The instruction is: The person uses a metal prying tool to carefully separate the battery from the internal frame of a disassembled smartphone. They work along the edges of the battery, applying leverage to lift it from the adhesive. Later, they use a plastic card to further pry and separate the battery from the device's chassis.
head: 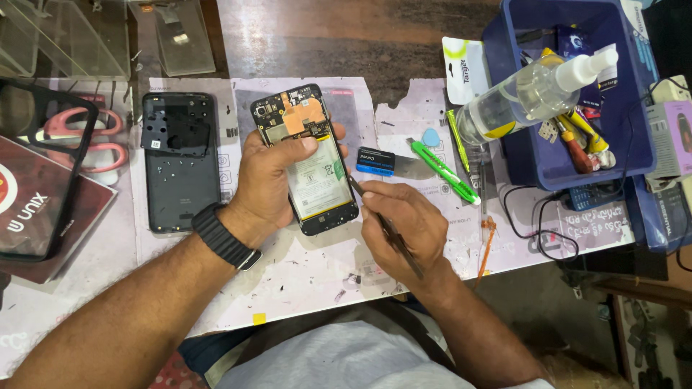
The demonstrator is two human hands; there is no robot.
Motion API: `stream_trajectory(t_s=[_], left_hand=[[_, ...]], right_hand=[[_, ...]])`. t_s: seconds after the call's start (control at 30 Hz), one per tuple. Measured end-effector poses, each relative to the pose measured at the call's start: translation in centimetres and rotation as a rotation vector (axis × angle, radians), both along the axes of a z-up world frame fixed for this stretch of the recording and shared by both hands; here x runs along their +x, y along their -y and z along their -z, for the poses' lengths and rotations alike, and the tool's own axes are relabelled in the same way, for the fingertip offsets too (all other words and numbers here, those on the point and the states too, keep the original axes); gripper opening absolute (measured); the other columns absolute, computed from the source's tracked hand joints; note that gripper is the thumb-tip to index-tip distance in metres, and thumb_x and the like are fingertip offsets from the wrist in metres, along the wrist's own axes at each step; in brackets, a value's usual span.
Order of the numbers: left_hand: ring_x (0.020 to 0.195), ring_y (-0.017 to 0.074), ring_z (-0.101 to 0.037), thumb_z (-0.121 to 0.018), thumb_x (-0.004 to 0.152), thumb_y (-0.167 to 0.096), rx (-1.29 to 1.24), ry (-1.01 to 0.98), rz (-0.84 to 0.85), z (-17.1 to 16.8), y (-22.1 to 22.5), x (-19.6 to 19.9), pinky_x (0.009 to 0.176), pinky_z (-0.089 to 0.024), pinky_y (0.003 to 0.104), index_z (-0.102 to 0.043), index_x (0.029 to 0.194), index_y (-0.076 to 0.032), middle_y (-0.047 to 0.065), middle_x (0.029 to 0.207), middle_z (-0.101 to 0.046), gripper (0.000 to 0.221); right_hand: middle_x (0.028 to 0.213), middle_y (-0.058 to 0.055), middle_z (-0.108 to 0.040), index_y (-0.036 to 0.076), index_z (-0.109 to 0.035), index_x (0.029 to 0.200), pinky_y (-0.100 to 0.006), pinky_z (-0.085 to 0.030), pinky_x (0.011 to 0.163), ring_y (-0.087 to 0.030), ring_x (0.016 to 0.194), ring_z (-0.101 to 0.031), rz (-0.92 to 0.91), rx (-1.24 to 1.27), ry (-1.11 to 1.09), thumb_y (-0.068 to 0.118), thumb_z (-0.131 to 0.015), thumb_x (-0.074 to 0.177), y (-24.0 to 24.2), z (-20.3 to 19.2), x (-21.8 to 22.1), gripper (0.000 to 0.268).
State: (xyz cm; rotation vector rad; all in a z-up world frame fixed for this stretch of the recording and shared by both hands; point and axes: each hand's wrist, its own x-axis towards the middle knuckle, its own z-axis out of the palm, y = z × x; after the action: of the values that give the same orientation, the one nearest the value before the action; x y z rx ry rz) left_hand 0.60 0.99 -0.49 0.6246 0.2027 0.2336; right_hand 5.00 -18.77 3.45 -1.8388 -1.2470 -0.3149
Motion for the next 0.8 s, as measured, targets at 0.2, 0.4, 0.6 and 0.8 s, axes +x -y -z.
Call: stream_trajectory(t_s=[0.2,0.4,0.6,0.8], left_hand=[[0.098,0.0319,-0.073,-0.063,0.088,-0.004,-0.03,-0.01,0.013,0.1,0.0,0.0,0.086,-0.064,0.049,-0.062,0.122,0.006,0.022,0.113,-0.072,0.035],[0.095,0.0342,-0.073,-0.067,0.089,-0.009,-0.152,0.065,0.112,0.1,-0.1,-0.3,0.083,-0.064,0.05,-0.061,0.123,0.005,0.022,0.112,-0.072,0.037],[0.099,0.0342,-0.073,-0.069,0.09,-0.009,-0.172,0.069,0.167,0.1,-0.3,-0.5,0.085,-0.064,0.052,-0.06,0.128,0.006,0.023,0.113,-0.071,0.042],[0.1,0.0338,-0.073,-0.067,0.092,-0.007,-0.122,0.046,0.107,0.2,-0.1,-0.4,0.085,-0.064,0.052,-0.061,0.126,0.006,0.022,0.113,-0.071,0.037]], right_hand=[[0.106,-0.02,-0.071,-0.002,-0.061,0.107,-0.035,-0.061,0.076,-0.03,0.089,-0.074,-0.014,-0.011,0.086,-0.013,-0.073,0.082,-0.2,-0.1,-0.1,0.03],[0.107,-0.021,-0.071,-0.001,-0.056,0.113,-0.037,-0.061,0.077,-0.031,0.091,-0.074,-0.023,0.017,0.016,-0.012,-0.072,0.083,0.7,-0.3,-0.8,0.036],[0.114,-0.022,-0.066,-0.003,-0.053,0.115,-0.044,-0.064,0.083,-0.036,0.096,-0.073,-0.13,0.036,0.153,-0.011,-0.071,0.084,0.8,0.0,-0.6,0.037],[0.112,-0.023,-0.066,-0.004,-0.056,0.112,-0.042,-0.063,0.081,-0.037,0.095,-0.073,-0.105,0.025,0.105,-0.011,-0.073,0.082,0.7,0.2,-0.2,0.035]])
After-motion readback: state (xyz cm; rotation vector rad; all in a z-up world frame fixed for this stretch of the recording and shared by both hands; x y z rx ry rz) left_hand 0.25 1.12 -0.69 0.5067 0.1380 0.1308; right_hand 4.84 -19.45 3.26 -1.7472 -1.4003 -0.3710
